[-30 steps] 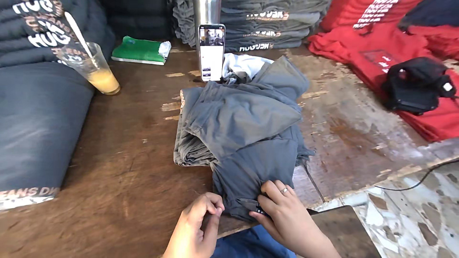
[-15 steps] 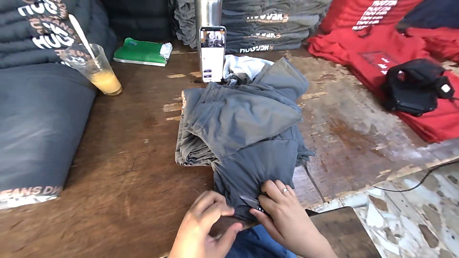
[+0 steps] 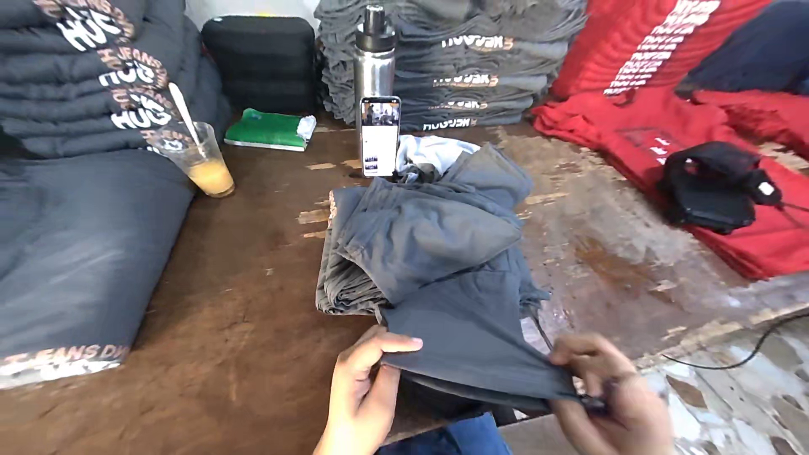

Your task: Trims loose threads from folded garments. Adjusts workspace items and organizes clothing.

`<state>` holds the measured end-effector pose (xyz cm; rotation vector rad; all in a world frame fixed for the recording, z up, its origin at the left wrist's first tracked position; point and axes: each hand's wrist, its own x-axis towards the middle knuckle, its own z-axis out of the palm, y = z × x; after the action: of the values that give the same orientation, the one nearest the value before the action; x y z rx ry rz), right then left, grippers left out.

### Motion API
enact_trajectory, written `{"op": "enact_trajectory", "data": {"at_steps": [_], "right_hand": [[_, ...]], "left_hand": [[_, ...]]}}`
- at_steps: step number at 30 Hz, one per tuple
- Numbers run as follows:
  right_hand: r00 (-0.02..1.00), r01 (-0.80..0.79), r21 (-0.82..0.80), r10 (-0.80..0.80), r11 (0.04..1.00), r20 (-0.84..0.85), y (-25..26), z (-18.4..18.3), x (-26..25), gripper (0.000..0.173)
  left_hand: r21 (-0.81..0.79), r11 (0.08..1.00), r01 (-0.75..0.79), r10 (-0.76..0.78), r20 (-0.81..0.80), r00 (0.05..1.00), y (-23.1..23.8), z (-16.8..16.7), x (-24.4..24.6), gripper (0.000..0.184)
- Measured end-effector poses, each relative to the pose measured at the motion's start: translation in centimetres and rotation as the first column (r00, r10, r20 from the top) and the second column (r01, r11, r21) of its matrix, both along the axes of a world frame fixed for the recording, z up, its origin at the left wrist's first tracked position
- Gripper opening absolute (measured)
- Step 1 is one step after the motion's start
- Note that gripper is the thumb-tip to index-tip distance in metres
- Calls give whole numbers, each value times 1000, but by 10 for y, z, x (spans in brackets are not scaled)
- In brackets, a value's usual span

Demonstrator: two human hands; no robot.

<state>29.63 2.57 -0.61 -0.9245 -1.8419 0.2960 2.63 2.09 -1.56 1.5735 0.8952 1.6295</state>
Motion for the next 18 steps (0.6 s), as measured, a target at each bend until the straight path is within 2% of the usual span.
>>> {"op": "enact_trajectory", "data": {"at_steps": [1, 3, 5, 6, 8, 10, 13, 15, 18], "right_hand": [[991, -47, 33, 50, 998, -125, 1, 7, -2, 16], [907, -143, 124, 180, 982, -381, 9, 18, -14, 19], [797, -191, 174, 256, 966, -547, 16, 26, -27, 20], [780, -191, 168, 253, 967, -572, 18, 27, -31, 18], [850, -184, 77, 198, 980, -489, 20, 20, -36, 14], [947, -204, -68, 180, 977, -266, 17, 3, -35, 13], [959, -277, -227, 285, 934, 0, 7, -23, -32, 40], [955, -237, -244, 271, 940, 117, 0, -41, -29, 46], [990, -48, -178, 70, 983, 124, -4, -62, -28, 37]], "left_hand": [[12, 1000, 14, -14, -11, 1000, 5, 5, 0, 27], [8, 1000, 11, -11, -7, 1000, 16, 16, 2, 28], [-36, 999, 10, -10, 2, 1000, 27, 23, 4, 50], [-67, 998, 1, -2, -10, 1000, 31, 24, 3, 63], [-85, 996, -32, 28, -41, 999, 33, 25, 0, 72], [-33, 997, -72, 67, -118, 991, 25, 20, -5, 59], [3, 986, -166, 151, -432, 889, 9, 4, -12, 38], [-14, 979, -202, 154, -600, 785, -2, -7, -10, 32], [22, 970, -244, 186, -714, 675, -8, -18, 6, 32]]}}
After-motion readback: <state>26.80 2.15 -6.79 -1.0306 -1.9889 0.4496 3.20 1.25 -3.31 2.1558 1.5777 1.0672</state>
